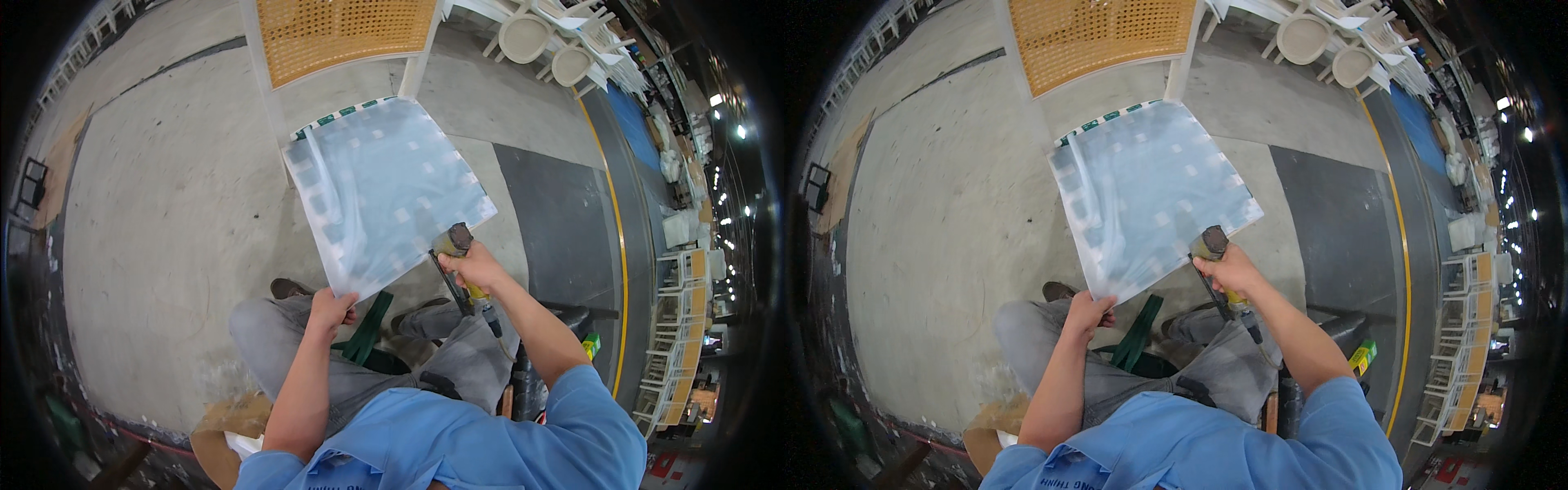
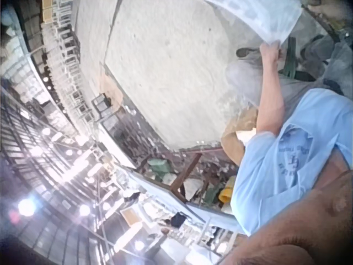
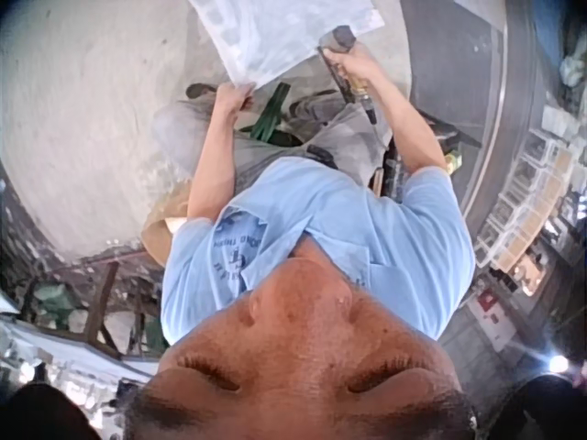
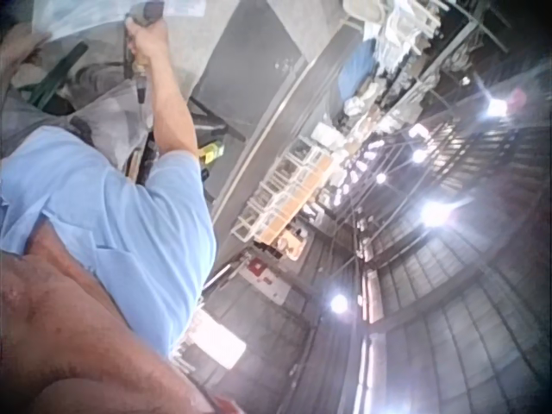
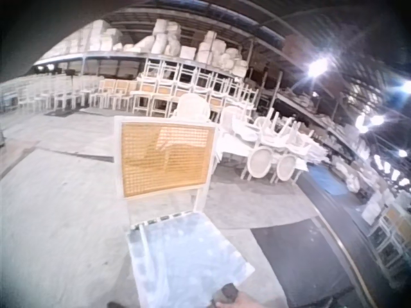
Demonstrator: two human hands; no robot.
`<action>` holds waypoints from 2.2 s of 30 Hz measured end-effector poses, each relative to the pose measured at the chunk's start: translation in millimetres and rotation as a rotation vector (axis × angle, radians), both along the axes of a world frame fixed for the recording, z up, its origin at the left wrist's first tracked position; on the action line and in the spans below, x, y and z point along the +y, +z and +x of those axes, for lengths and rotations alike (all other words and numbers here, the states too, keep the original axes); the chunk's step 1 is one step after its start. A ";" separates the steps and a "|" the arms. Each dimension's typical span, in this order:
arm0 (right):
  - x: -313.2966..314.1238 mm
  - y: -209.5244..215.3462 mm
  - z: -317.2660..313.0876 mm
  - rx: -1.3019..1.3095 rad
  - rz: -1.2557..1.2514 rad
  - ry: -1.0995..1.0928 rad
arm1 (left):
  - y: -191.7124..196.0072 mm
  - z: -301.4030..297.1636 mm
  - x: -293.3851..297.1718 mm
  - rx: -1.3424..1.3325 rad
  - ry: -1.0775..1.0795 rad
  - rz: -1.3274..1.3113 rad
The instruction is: The person weaves green plastic straps into a white chair seat frame to form a grid pattern, then staples the edges with a pneumatic staple gun. The person trims excess strap ends with scissors and covers the finished seat with a translucent protective sheet, securing it with staples.
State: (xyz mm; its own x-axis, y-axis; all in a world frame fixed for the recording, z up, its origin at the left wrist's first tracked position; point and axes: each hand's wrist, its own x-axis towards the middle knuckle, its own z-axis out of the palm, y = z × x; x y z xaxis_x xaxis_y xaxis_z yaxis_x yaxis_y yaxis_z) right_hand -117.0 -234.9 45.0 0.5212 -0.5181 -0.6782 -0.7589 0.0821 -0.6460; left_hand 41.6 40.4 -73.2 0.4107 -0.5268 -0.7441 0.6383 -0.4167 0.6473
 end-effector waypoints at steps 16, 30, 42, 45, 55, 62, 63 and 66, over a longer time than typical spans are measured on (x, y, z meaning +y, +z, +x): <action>53.7 -10.8 17.9 0.018 0.027 0.098 | 1.8 2.0 0.8 0.001 -0.016 0.029; 2.1 159.1 -157.8 -0.439 -0.225 -0.616 | -9.4 8.2 7.2 0.118 0.002 0.040; 14.7 53.8 -405.3 -0.329 0.026 -1.174 | -34.0 21.8 11.9 0.058 -0.118 0.117; 20.7 12.6 -444.5 -0.357 0.173 -1.174 | -28.6 20.7 13.4 0.002 -0.032 0.206; -8.9 -3.4 -496.5 0.682 -0.541 -0.588 | 11.4 70.0 -3.6 -0.400 0.323 0.008; -22.3 -18.7 -261.9 -0.494 -0.297 -0.729 | 15.3 136.1 -78.3 0.087 0.366 -0.145; -15.6 -27.5 -207.3 -0.418 -0.167 -0.653 | 2.8 139.3 -78.1 0.165 0.416 -0.214; 14.8 -51.3 -98.1 -0.314 0.241 -0.364 | -5.9 123.4 -103.6 0.302 0.477 -0.283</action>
